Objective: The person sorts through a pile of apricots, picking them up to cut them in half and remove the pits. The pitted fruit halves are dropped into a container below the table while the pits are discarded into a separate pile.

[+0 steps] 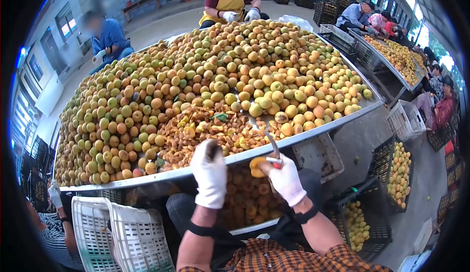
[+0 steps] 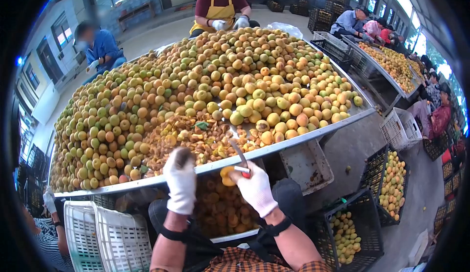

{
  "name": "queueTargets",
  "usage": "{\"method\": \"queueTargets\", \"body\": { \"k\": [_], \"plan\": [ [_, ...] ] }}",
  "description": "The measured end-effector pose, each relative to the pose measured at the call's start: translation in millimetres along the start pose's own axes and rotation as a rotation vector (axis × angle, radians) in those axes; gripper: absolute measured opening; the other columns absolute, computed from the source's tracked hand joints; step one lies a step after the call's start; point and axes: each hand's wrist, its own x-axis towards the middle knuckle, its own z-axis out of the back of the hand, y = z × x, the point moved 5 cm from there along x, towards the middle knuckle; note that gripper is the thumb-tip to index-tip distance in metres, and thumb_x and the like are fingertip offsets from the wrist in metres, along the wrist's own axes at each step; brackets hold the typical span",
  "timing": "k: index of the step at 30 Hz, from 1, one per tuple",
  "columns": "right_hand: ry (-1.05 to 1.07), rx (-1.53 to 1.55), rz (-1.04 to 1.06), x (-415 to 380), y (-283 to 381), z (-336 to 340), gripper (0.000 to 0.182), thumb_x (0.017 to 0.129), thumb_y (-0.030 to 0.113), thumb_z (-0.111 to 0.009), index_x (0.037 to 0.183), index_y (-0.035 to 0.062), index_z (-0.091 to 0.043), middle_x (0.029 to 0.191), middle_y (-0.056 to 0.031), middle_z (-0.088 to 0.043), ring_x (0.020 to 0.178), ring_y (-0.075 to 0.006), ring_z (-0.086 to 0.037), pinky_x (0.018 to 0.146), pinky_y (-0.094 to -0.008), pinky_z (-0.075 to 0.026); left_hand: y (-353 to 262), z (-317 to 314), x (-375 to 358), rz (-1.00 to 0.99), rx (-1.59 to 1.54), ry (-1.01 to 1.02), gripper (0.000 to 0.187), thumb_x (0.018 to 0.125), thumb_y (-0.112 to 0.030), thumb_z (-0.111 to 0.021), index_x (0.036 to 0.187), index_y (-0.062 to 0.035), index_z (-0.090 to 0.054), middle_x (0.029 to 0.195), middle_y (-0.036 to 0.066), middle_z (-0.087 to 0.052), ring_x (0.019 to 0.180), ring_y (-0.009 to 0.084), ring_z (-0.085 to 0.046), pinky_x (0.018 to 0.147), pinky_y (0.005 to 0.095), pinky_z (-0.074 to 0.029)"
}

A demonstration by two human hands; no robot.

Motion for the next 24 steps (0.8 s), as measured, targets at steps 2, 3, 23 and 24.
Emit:
{"method": "queueTargets", "body": {
  "k": [2, 3, 23, 24],
  "plan": [
    [0.113, 0.037, -0.2, -7.5, -13.9, 5.4, 0.022, 0.083, 0.015, -0.07, 0.099, 0.0008, -0.064, 0.077, -0.0023, -0.064, 0.073, -0.0081, -0.059, 0.068, -0.0246, -0.049, -3.5, -0.1, 31.2, -0.206, 0.627, 0.11, 0.031, 0.075, -0.007, -0.069, 0.105, -0.006, -0.063, 0.11, 0.013, -0.062, 0.105, 0.0277, -0.056, 0.09, 0.0386, -0.046],
    [0.155, 0.026, -0.246, -8.7, -24.5, 7.3, 0.024, 0.083, 0.016, -0.07, 0.1, 0.0008, -0.063, 0.073, -0.0017, -0.062, 0.063, -0.0058, -0.056, 0.058, -0.0223, -0.045, 6.4, -6.7, 41.2, -0.101, 0.714, 0.174, 0.04, 0.07, -0.015, -0.071, 0.109, -0.0089, -0.063, 0.119, 0.014, -0.056, 0.115, 0.0344, -0.048, 0.097, 0.0429, -0.041],
    [-0.083, 0.543, -0.477, -14.7, -66.0, 44.5, 0.028, 0.085, 0.005, -0.063, 0.112, 0.0003, -0.056, 0.064, -0.0011, -0.052, 0.039, -0.0063, -0.041, 0.037, -0.0212, -0.032, 46.2, -186.9, 95.3, 0.065, 0.308, 0.716, 0.047, 0.074, -0.021, -0.075, 0.117, -0.0081, -0.062, 0.116, 0.008, -0.061, 0.112, 0.0232, -0.054, 0.095, 0.0348, -0.044],
    [-0.066, 0.543, -0.474, -15.5, -64.9, 41.8, 0.028, 0.085, 0.005, -0.063, 0.112, 0.0003, -0.056, 0.064, -0.0011, -0.052, 0.039, -0.0063, -0.041, 0.037, -0.0212, -0.032, 51.5, -177.1, 94.4, 0.244, 0.05, 0.777, 0.05, 0.076, -0.018, -0.076, 0.122, -0.0066, -0.059, 0.119, 0.007, -0.061, 0.111, 0.0196, -0.056, 0.093, 0.0315, -0.045]
  ]
}}
